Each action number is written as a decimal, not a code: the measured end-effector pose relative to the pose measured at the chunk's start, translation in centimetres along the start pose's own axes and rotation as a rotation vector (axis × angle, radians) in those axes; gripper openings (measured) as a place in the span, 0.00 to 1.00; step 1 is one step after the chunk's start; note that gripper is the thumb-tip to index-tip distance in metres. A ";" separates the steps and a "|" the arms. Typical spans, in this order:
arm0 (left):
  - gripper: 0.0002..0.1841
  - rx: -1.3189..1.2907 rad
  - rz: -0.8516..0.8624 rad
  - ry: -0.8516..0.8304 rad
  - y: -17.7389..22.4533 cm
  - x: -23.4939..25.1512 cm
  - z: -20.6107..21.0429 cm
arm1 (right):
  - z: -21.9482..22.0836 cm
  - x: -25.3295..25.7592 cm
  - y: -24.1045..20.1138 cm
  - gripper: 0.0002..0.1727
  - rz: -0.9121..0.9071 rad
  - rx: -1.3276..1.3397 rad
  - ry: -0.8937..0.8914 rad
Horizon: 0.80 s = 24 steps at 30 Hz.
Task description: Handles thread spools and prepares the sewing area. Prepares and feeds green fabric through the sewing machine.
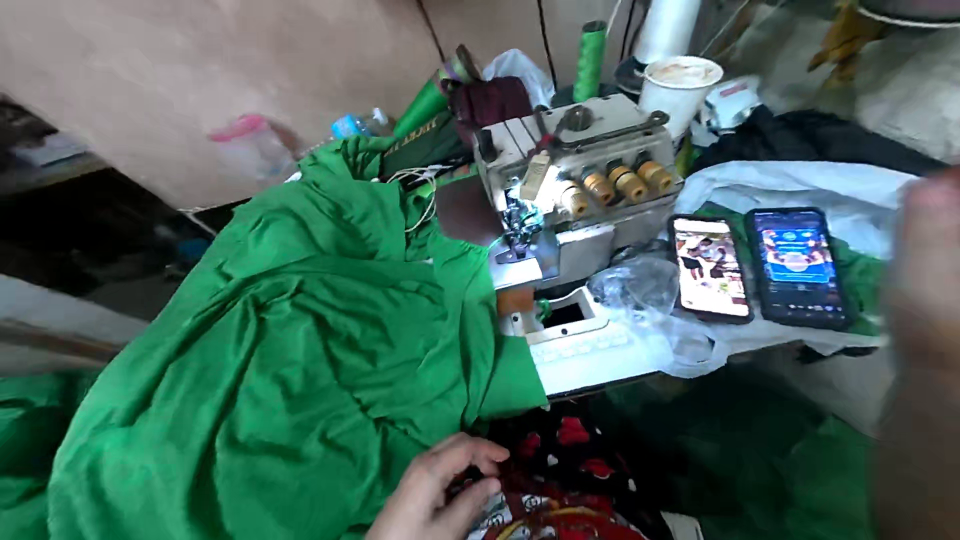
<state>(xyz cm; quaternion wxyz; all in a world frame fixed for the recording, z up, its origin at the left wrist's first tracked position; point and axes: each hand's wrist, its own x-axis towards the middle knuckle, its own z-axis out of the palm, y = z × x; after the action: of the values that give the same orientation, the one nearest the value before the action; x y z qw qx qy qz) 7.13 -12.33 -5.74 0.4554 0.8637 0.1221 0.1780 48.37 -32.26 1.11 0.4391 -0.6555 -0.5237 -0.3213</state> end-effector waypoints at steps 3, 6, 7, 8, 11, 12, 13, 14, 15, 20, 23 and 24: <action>0.09 0.077 0.074 0.177 -0.1 0.6 -2.1 | 6.6 -4.8 -7.3 0.16 0.223 0.300 -0.160; 0.12 0.177 0.142 0.273 0.4 3.0 -4.2 | 12.5 -7.5 -10.6 0.15 0.383 0.555 -0.335; 0.13 0.217 0.160 0.283 0.6 4.2 -4.8 | 13.7 -7.9 -11.6 0.14 0.397 0.574 -0.374; 0.14 0.264 0.175 0.295 0.7 5.5 -5.4 | 14.7 -8.1 -12.5 0.14 0.384 0.581 -0.412; 0.14 0.439 0.194 0.345 0.5 10.0 -6.8 | 16.1 -8.2 -14.7 0.13 0.302 0.621 -0.497; 0.13 0.501 0.214 0.353 0.2 11.8 -7.1 | 16.2 -8.1 -15.3 0.13 0.275 0.642 -0.505; 0.13 0.558 0.233 0.352 -0.1 13.6 -7.4 | 16.3 -8.0 -15.7 0.12 0.254 0.663 -0.503; 0.14 0.606 0.250 0.343 -0.6 15.4 -7.6 | 16.4 -7.9 -15.9 0.12 0.239 0.680 -0.492; 0.15 0.645 0.251 0.321 -1.1 17.1 -7.8 | 16.4 -7.8 -16.0 0.12 0.235 0.690 -0.475; 0.12 0.654 0.176 0.180 -4.2 20.7 -7.6 | 15.4 -6.8 -15.7 0.11 0.293 0.665 -0.371; 0.11 0.641 0.228 0.234 -5.1 21.5 -7.9 | 15.6 -5.6 -15.5 0.09 0.308 0.635 -0.273; 0.11 0.654 0.258 0.268 -5.5 21.7 -8.0 | 15.9 -4.9 -15.7 0.09 0.312 0.628 -0.263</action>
<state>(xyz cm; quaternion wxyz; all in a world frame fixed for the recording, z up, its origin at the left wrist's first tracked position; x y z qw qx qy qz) 23.18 4.76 -1.93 0.1092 0.9409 0.1211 0.2967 31.38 -18.75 -5.95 0.5915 -0.5964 -0.5425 0.0129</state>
